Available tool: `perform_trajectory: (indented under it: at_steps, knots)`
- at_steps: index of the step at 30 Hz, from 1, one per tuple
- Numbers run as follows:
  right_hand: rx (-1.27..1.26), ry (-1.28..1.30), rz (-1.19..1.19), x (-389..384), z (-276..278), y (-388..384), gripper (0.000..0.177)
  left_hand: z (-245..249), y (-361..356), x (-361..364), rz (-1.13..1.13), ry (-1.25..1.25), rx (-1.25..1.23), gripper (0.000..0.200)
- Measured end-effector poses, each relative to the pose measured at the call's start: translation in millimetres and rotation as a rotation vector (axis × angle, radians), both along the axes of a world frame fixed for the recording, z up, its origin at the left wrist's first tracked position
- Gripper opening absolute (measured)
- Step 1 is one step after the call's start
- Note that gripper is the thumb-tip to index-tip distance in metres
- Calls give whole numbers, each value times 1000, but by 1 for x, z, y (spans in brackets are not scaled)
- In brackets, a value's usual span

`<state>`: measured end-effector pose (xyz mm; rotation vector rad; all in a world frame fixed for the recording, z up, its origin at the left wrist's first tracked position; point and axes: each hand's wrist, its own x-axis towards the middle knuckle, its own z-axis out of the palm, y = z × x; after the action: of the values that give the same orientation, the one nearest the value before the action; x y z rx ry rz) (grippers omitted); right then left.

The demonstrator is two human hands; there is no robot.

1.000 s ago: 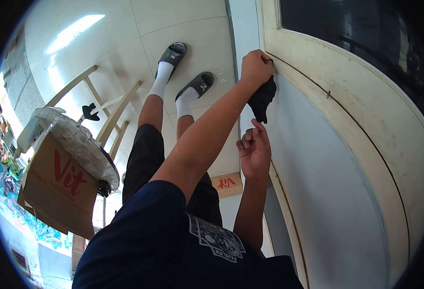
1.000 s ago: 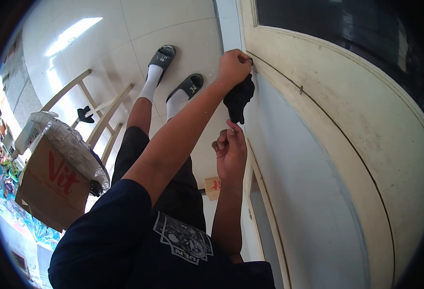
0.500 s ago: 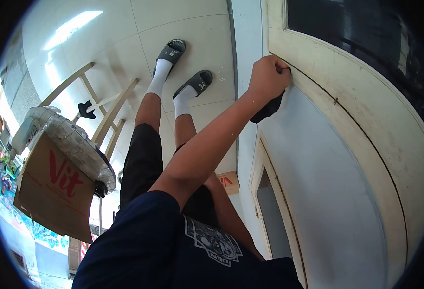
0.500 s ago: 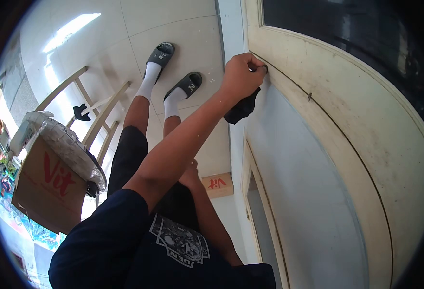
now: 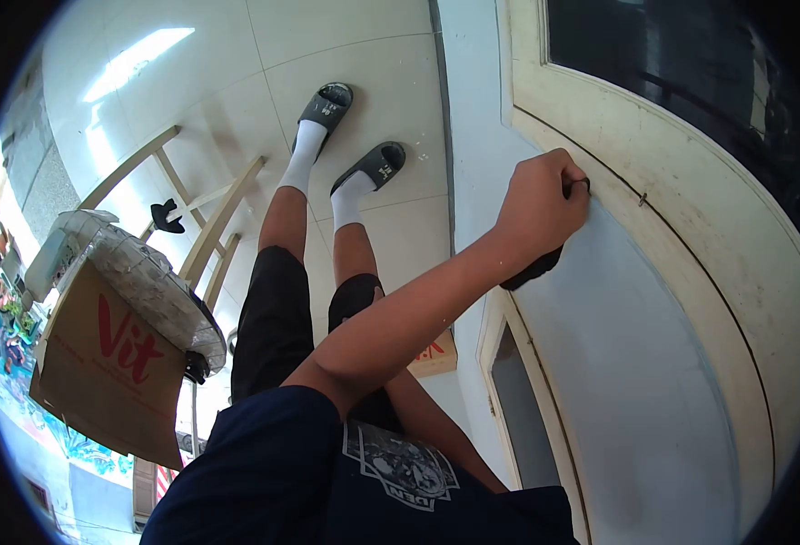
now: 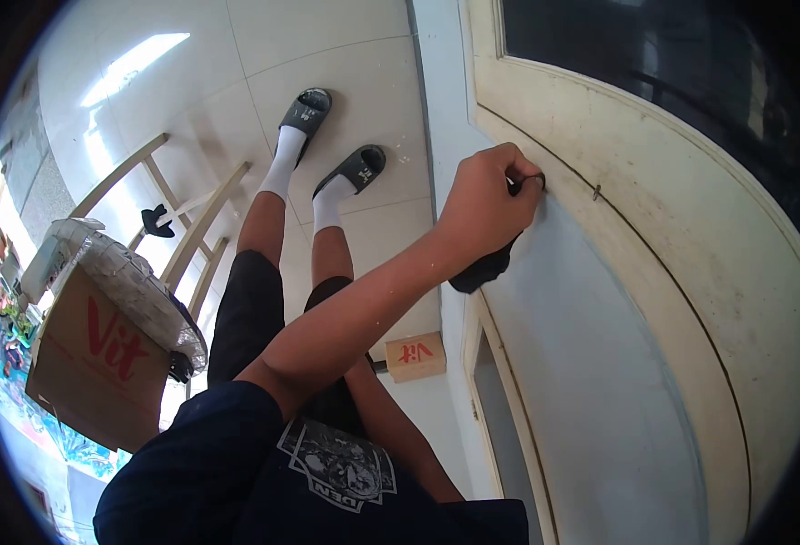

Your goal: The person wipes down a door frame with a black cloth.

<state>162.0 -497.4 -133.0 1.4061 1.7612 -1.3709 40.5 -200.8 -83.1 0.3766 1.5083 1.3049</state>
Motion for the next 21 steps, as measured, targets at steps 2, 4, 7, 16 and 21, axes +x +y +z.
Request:
perform_trajectory:
  at_steps: [2, 4, 7, 16, 21]
  knots:
    - [23, -39, 25, -5, 5, -2, 77, 0, 0, 0, 1, -75, -24, 11]
    - [54, -80, 54, -12, 8, -2, 78, -37, 5, 5, 50, -20, -41, 12]
    - [98, -144, 110, -19, 14, 0, 79, -99, 14, 10, 71, 118, -169, 13]
    - [187, -336, 257, -37, 16, -14, 82, -72, 1, 15, 50, 20, -104, 14]
    - [225, -442, 315, -48, 21, -23, 84, -147, 17, 7, 24, 156, -287, 17]
